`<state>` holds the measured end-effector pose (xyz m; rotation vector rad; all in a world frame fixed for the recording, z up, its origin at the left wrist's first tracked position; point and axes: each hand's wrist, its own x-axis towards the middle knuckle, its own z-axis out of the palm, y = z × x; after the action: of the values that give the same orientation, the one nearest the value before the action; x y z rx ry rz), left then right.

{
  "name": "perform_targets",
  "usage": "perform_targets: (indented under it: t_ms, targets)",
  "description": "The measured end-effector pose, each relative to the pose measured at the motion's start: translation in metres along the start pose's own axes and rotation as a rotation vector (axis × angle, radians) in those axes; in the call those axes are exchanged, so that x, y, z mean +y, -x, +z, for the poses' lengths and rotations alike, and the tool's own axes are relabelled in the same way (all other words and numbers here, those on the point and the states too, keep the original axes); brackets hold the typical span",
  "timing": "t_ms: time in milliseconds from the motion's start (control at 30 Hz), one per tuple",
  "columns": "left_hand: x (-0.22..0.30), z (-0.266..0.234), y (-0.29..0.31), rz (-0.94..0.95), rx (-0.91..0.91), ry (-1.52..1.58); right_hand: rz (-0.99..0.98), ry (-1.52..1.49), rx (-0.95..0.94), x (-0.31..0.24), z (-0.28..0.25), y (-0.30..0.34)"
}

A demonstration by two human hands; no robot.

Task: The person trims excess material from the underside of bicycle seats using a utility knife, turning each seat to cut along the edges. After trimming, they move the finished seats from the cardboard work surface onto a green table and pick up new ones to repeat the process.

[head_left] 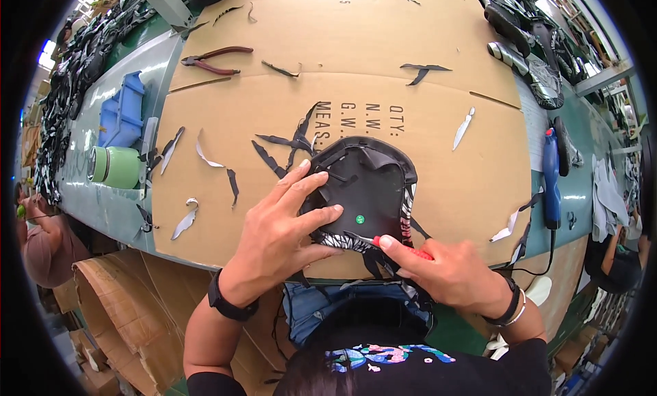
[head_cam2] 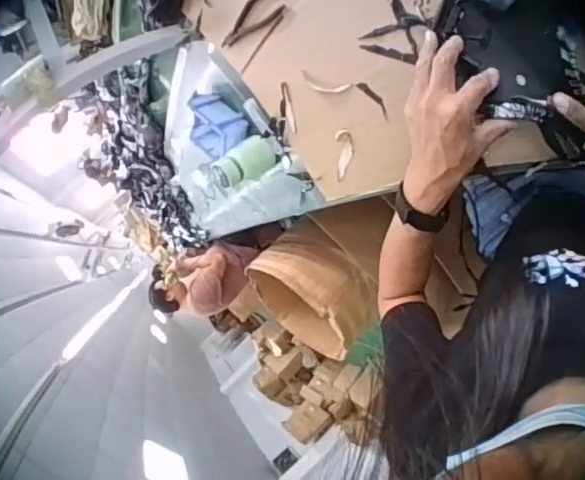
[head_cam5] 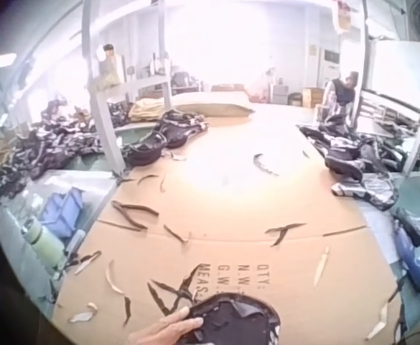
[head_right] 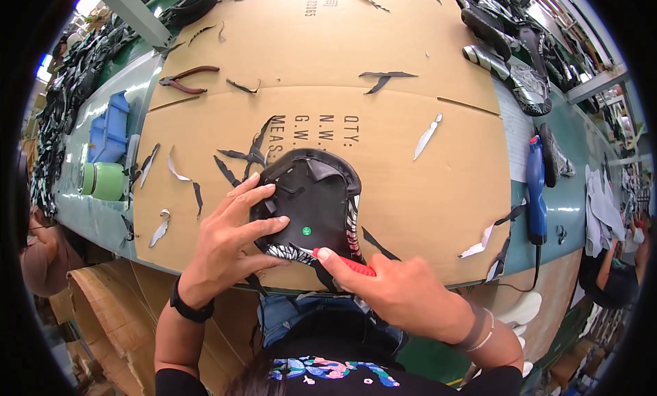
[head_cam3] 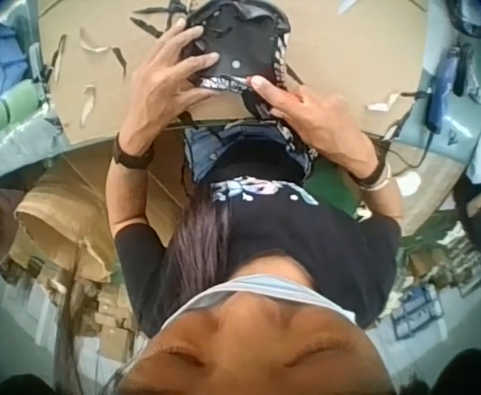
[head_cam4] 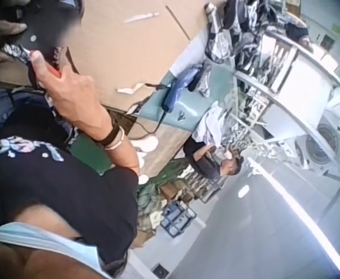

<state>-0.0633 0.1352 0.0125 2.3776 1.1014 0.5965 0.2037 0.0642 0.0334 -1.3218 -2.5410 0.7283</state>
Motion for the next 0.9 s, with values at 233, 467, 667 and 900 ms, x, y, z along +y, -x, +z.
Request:
perform_targets:
  t_ms: [233,467,667,900]
  targets:
    - [-0.001,0.001,-0.003,-0.01,0.0,0.001,0.083,0.113,-0.187,-0.006,-0.01,0.034]
    - [0.013,0.001,0.0,0.003,-0.035,-0.07,0.297,0.046,-0.3,-0.012,-0.023,0.069]
    - [0.015,-0.033,-0.02,0.212,-0.145,-0.193,0.653,-0.763,0.578,-0.002,0.004,0.063]
    - [-0.026,-0.1,-0.166,-0.465,0.117,0.725,0.749,-1.007,0.876,0.021,0.004,0.039]
